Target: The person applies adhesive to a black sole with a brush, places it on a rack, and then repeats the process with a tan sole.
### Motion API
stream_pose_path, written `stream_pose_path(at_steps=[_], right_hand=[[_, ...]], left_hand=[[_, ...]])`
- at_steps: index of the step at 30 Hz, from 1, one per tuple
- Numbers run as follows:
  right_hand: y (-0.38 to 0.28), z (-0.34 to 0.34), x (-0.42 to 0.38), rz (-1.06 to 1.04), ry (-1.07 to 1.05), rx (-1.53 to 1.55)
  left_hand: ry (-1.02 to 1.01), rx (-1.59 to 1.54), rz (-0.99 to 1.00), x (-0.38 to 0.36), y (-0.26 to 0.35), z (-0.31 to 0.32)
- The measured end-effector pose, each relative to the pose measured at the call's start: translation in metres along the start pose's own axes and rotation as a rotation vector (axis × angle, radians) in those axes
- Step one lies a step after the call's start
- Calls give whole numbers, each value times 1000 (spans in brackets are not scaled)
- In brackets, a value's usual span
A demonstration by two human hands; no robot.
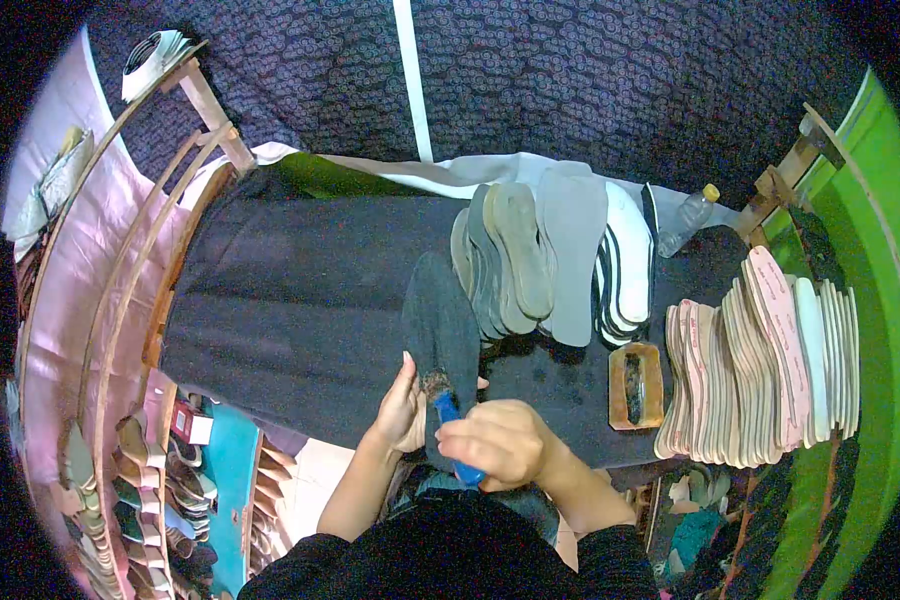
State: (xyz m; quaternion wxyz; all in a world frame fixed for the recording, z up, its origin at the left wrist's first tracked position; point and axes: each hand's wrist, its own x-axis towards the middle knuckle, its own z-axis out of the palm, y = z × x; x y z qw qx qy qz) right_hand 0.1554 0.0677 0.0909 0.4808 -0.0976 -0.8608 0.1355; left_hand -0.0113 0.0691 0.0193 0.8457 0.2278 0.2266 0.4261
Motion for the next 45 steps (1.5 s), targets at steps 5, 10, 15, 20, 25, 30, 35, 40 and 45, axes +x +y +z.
stream_pose_path(at_steps=[5,10,15,20,25,30,35,40,45], right_hand=[[8,-10,18,43,218,-48],[25,-12,30,-58,321,-228],[7,-6,16,-100,89,-71],[11,-13,23,-33,226,-67],[13,-9,22,-107,142,-127],[2,-9,15,-14,120,78],[12,-8,22,-43,262,-78],[-1,-15,14,-41,67,36],[21,-20,25,-32,452,-92]], left_hand=[[147,111,18,-11,8,25],[-86,113,-74,-13,1,16],[191,163,30,-9,-1,21],[120,134,-36,-13,-2,18],[153,211,-26,-14,-2,24],[193,286,6,-16,-13,11],[109,157,-31,-19,-10,22],[287,206,112,-19,-23,18],[-41,108,-76,-20,-20,6]])
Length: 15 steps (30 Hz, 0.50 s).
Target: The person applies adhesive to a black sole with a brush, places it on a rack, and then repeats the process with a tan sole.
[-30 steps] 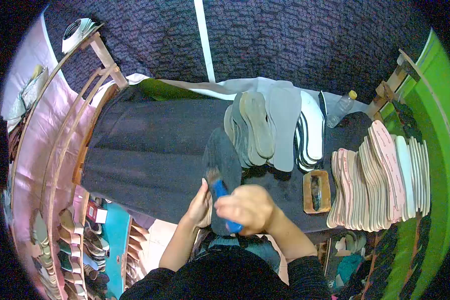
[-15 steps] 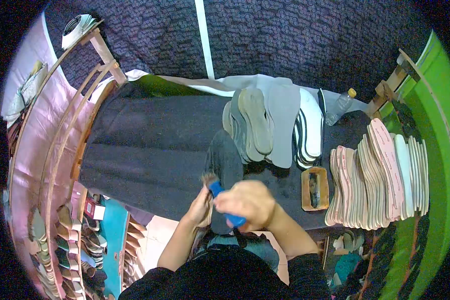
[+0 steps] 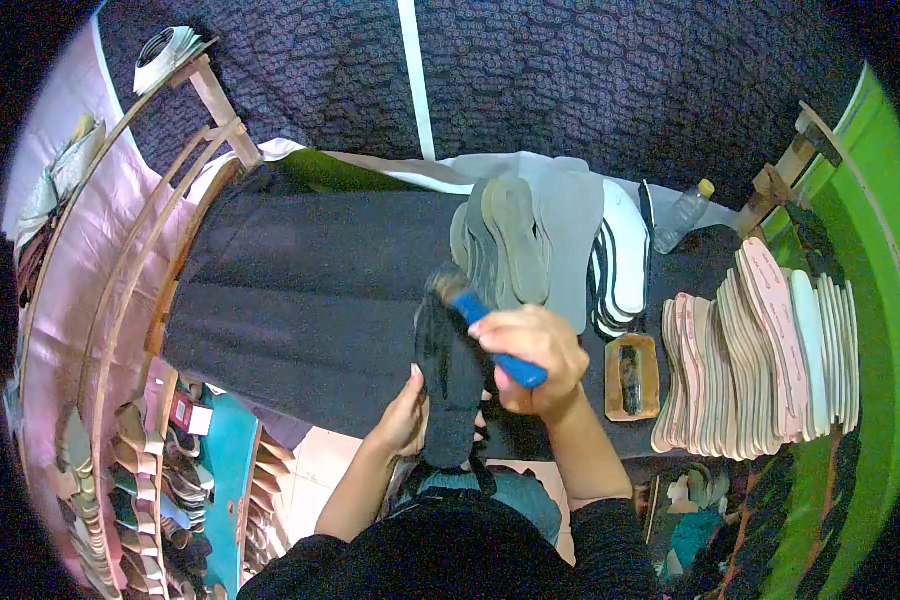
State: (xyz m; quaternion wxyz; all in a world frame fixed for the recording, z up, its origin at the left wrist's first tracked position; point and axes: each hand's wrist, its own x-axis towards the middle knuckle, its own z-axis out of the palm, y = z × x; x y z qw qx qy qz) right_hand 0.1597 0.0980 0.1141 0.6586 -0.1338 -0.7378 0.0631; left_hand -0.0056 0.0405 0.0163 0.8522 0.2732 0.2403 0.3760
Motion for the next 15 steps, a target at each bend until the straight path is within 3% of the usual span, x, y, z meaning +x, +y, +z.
stream_pose_path(at_steps=[3,7,10,15], right_hand=[[5,0,0,-47,31,-66],[-14,-1,-14,-14,-206,-15],[-9,1,-8,22,-46,-44],[7,3,-6,-54,-41,-67]], left_hand=[[1,74,19,1,0,0],[129,8,20,-1,8,5],[6,18,1,-3,3,-7],[53,28,39,-3,9,-2]])
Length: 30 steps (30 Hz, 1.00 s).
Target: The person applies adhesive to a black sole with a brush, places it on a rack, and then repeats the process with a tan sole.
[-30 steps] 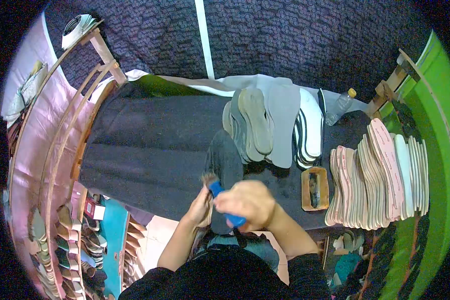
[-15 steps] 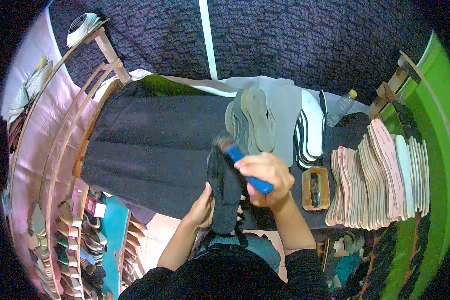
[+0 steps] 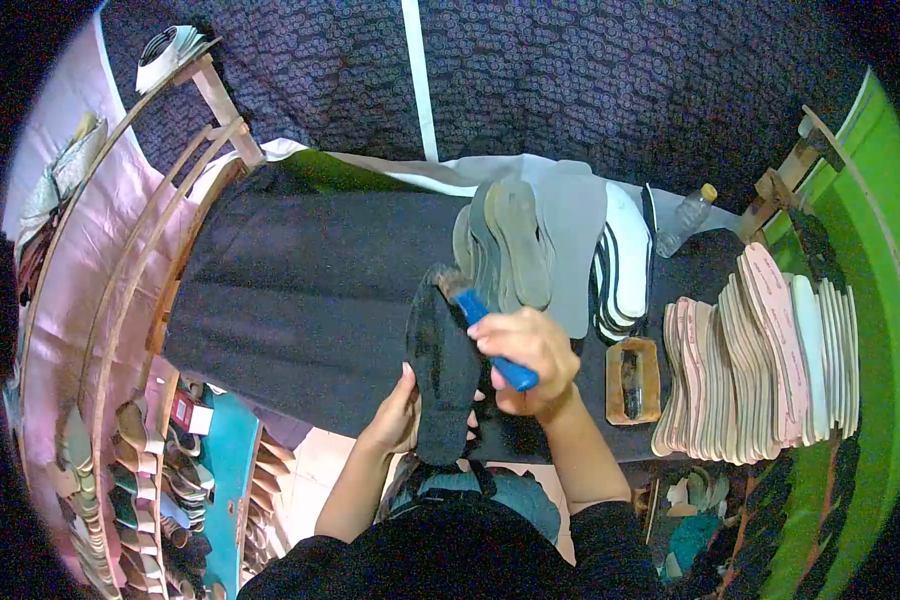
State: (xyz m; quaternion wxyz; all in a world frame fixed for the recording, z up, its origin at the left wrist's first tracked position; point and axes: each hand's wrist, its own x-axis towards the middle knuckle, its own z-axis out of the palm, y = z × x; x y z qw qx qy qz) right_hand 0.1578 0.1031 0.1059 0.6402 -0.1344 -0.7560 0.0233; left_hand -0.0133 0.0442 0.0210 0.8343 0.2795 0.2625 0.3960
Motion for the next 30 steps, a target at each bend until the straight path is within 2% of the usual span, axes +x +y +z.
stream_pose_path(at_steps=[6,10,12,14,21,25,28,30], right_hand=[[-18,-8,-23,177,-74,92],[-15,1,-11,147,37,90],[-4,5,0,16,46,27],[-1,7,-2,13,30,-15],[-23,-3,-34,244,52,171],[-18,-2,-27,203,54,137],[-1,6,-13,119,86,52],[1,10,-7,80,72,-1]], left_hand=[[49,-5,65,-6,8,-5],[-12,-71,14,-7,9,0],[-104,-3,16,-7,5,3],[-108,-20,-1,-6,5,7],[-14,-153,62,-5,8,-5],[-38,-159,54,-7,3,-4],[-62,-151,-37,-7,-1,-2],[-73,-47,-8,-6,-2,1]])
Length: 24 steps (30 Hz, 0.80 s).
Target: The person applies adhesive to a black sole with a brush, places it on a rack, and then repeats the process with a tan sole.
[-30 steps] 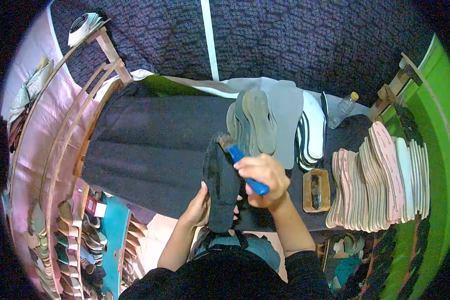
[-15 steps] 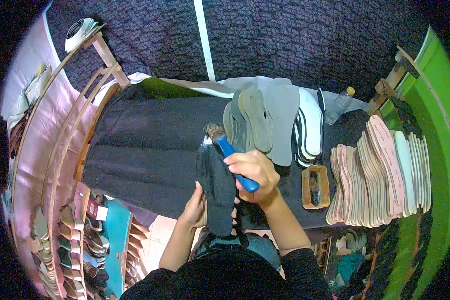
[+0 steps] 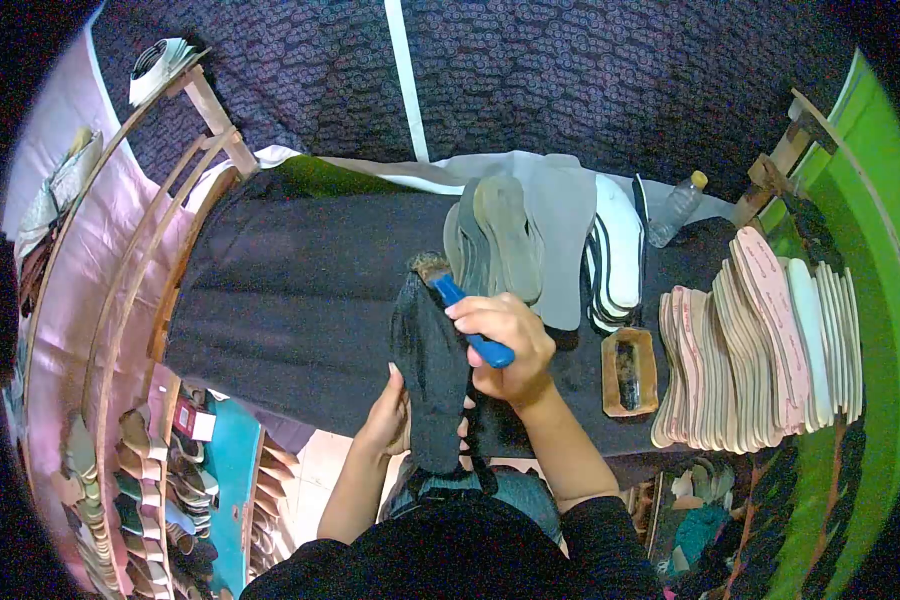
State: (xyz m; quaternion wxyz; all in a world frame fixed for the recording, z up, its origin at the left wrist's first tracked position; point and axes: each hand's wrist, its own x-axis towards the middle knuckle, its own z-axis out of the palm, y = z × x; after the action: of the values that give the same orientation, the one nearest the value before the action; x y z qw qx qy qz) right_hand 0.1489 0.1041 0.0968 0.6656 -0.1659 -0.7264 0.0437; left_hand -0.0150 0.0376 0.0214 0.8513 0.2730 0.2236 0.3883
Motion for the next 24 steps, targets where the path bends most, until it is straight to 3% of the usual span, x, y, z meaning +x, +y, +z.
stream_pose_path(at_steps=[6,8,12,15,18,21,23,24], right_hand=[[-23,-5,-20,9,-106,206],[-32,-10,-20,70,-274,266],[-10,1,-12,36,-103,204],[4,6,1,-101,-108,50],[-5,4,-8,-69,-151,77],[-21,-2,-26,-19,-264,202],[-28,-3,-32,-31,-352,217],[-29,-2,-31,-28,-353,217]], left_hand=[[100,-54,33,-2,6,-3],[282,22,79,-2,5,-4],[130,-129,80,-2,8,3],[68,-107,70,-1,6,2],[52,-111,62,-1,5,0],[198,-65,85,3,1,-8],[425,-287,147,10,-2,-14],[426,-289,144,8,-1,-11]])
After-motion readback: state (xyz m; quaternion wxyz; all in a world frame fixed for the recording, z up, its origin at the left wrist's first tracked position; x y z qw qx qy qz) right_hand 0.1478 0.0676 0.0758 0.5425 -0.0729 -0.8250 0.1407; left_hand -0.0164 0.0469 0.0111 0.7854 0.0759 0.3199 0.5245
